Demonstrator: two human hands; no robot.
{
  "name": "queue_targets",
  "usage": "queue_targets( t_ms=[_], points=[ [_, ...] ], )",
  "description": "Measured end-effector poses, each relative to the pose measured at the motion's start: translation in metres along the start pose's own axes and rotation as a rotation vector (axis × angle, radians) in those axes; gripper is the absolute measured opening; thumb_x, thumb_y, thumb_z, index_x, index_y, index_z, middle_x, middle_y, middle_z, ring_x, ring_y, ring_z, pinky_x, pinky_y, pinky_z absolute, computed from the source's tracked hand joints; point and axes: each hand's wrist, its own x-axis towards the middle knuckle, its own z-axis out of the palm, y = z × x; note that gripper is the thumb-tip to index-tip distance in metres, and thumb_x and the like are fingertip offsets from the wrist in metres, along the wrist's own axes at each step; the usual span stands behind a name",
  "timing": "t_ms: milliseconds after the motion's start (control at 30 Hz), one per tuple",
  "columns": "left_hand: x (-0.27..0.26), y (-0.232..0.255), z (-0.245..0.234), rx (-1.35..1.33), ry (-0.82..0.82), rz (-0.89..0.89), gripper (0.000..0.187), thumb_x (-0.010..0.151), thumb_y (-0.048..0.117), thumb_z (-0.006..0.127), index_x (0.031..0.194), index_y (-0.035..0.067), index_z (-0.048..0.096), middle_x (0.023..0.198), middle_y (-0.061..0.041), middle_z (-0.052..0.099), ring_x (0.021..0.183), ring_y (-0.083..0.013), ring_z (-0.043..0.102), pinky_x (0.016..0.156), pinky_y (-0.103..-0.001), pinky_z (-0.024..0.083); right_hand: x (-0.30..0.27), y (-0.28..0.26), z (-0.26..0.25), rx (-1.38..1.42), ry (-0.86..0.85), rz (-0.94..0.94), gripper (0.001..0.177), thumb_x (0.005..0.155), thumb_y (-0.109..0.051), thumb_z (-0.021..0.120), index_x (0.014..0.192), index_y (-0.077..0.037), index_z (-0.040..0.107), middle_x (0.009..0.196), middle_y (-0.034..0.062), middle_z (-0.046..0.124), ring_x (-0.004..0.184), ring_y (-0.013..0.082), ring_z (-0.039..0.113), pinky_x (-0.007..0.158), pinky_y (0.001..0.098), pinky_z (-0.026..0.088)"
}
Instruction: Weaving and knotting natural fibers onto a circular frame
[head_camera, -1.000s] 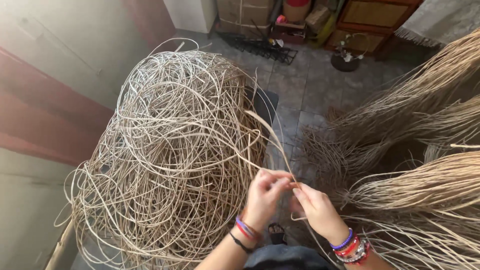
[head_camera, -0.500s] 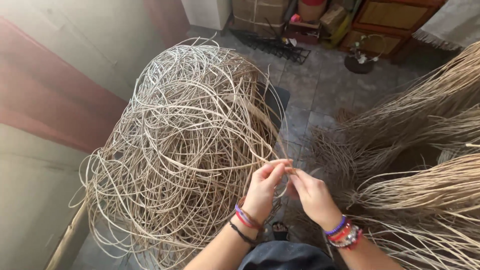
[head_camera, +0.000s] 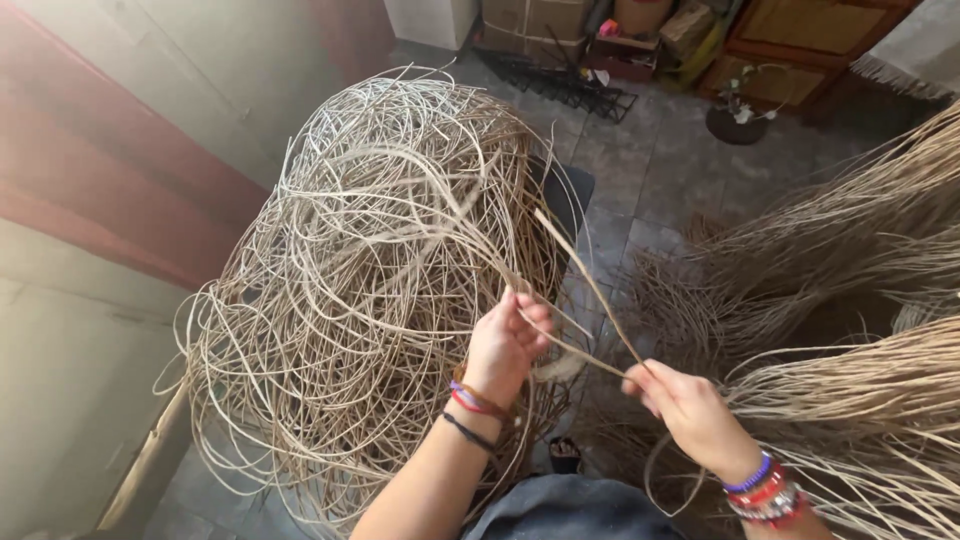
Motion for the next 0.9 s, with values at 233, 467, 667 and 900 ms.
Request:
queue_targets(
  t_ms=[233, 467, 667, 900],
  points=[
    [0.0, 0.029, -0.035, 1.078, 0.047, 0.223, 0.029, 0.11, 0.024, 0.045, 0.088, 0.01, 0.057, 0.071, -0.002, 0.06, 0.057, -0.016, 0.057, 0.053, -0.032, 0.052, 0.032, -0.018, 0.024, 0.25, -0.033, 0.016, 0.035, 0.103, -0.029, 0.049, 0.101, -0.009, 0.077, 0.08, 0.0039, 0.075, 0.073, 0.012, 0.074, 0.071, 0.0253, 0.064],
    [0.019, 0.024, -0.065, 1.622, 0.179, 0.702, 0.025, 0.107, 0.035, 0.047, 0.095, 0.016, 0.058, 0.078, -0.014, 0.07, 0.087, -0.043, 0.07, 0.078, -0.055, 0.055, 0.074, -0.05, 0.037, 0.058, 0.023, -0.105, 0.022, 0.097, -0.031, 0.067, 0.1, -0.014, 0.079, 0.073, 0.0119, 0.069, 0.076, 0.0223, 0.068, 0.077, 0.0428, 0.057],
    [-0.002, 0.043, -0.044, 1.468, 0.235, 0.678, 0.025, 0.1, 0.031, 0.06, 0.118, 0.021, 0.047, 0.101, -0.015, 0.067, 0.092, -0.0463, 0.071, 0.075, -0.058, 0.06, 0.089, -0.043, 0.031, -0.192, -0.091, 0.016, 0.031, 0.095, -0.046, 0.061, 0.108, -0.018, 0.066, 0.09, 0.0171, 0.076, 0.098, 0.0396, 0.073, 0.086, 0.0539, 0.055],
    [0.015, 0.022, -0.084, 1.532, 0.099, 0.802, 0.013, 0.09, 0.023, 0.074, 0.096, 0.019, 0.063, 0.128, -0.009, 0.052, 0.09, -0.0485, 0.071, 0.075, -0.055, 0.062, 0.083, -0.025, 0.045, -0.369, 0.165, -0.272, 0.075, 0.087, -0.034, 0.074, 0.148, -0.003, 0.044, 0.125, 0.0247, 0.057, 0.113, 0.0485, 0.062, 0.097, 0.0592, 0.051]
  ],
)
